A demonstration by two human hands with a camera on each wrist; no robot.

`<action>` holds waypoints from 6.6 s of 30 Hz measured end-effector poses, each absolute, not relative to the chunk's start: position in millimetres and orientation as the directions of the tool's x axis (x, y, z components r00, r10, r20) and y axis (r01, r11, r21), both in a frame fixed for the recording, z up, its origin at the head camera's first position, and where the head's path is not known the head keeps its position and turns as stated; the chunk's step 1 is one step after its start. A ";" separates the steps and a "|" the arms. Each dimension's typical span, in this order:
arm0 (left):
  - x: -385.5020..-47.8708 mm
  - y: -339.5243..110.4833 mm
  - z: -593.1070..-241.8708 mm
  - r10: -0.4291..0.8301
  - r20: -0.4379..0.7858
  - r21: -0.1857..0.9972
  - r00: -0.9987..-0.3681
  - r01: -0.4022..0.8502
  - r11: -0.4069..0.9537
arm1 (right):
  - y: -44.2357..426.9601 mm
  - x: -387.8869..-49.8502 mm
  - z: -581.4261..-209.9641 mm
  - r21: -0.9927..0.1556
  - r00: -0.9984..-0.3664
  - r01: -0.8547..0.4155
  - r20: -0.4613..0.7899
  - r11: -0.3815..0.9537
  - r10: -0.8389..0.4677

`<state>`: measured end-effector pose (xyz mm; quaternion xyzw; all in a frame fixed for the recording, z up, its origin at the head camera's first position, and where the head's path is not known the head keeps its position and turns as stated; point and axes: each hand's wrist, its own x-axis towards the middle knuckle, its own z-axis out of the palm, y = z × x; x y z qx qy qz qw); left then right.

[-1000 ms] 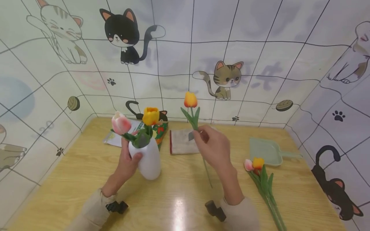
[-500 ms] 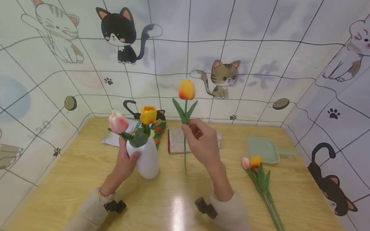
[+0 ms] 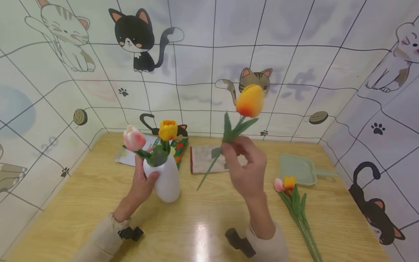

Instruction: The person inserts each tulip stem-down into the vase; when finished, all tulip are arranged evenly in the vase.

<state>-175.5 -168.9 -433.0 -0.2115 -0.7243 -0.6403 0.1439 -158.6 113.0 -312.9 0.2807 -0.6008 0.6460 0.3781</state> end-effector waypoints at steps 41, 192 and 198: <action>-175.8 -168.7 -434.6 0.125 0.483 0.865 -0.867 0.495 0.088 | 69.6 -151.2 -323.0 -0.394 -0.395 -0.917 0.918 0.058 -0.019; -180.2 -166.7 -432.9 0.137 0.558 0.819 -0.818 0.570 0.070 | 341.8 -111.4 -438.2 -0.261 -0.916 0.085 -0.401 0.962 -0.028; -181.4 -167.1 -433.3 0.132 0.561 0.817 -0.818 0.572 0.072 | 340.3 -111.6 -434.0 -0.257 -0.932 0.075 -0.361 0.964 -0.024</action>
